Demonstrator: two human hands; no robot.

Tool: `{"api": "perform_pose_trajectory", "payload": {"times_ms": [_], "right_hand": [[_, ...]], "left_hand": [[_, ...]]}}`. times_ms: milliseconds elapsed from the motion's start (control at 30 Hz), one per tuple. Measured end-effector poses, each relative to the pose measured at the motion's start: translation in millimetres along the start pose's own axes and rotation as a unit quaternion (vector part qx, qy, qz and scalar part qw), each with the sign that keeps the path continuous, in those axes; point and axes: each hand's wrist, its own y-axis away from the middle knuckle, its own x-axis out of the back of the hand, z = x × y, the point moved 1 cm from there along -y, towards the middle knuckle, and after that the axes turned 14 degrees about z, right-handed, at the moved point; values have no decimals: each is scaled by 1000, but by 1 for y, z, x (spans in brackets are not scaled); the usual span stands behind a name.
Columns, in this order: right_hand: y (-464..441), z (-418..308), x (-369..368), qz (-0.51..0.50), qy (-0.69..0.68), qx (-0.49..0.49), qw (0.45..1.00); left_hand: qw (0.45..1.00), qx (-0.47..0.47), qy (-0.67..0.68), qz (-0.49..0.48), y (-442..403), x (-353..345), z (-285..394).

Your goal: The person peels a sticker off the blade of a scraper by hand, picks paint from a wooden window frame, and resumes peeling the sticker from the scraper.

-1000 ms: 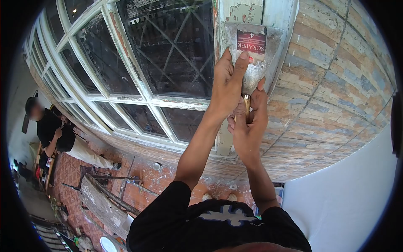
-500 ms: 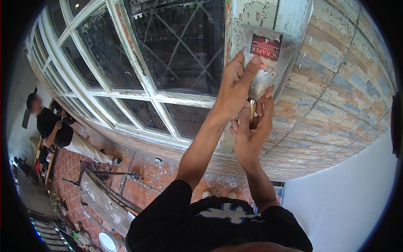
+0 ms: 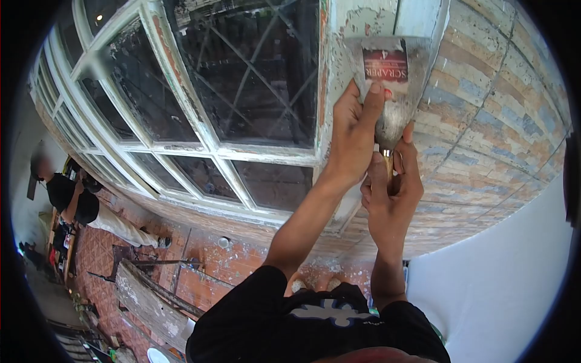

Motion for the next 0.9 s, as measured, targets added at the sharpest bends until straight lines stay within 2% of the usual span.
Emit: {"api": "perform_pose_trajectory", "payload": {"times_ms": [233,333,467,633,767,800,900], "right_hand": [[-15,0,11,-42,-58,-44,996],[-31,11,18,-64,-39,2,997],[-42,11,22,-97,-31,-18,995],[-33,25,-1,-79,-104,14,991],[-17,36,-2,-91,-172,-18,981],[-11,38,1,-99,-202,-60,972],[-4,49,6,-95,-243,-82,962]], "left_hand": [[1000,0,0,26,2,-4,-8],[998,-32,-29,40,-4,-8,-10],[995,-57,-45,69,-4,-13,-16],[992,-70,-88,60,-7,-7,-4],[978,-78,-157,116,6,-4,-6],[977,-82,-169,104,10,-5,-7],[973,-79,-198,84,20,-6,-13]]}}
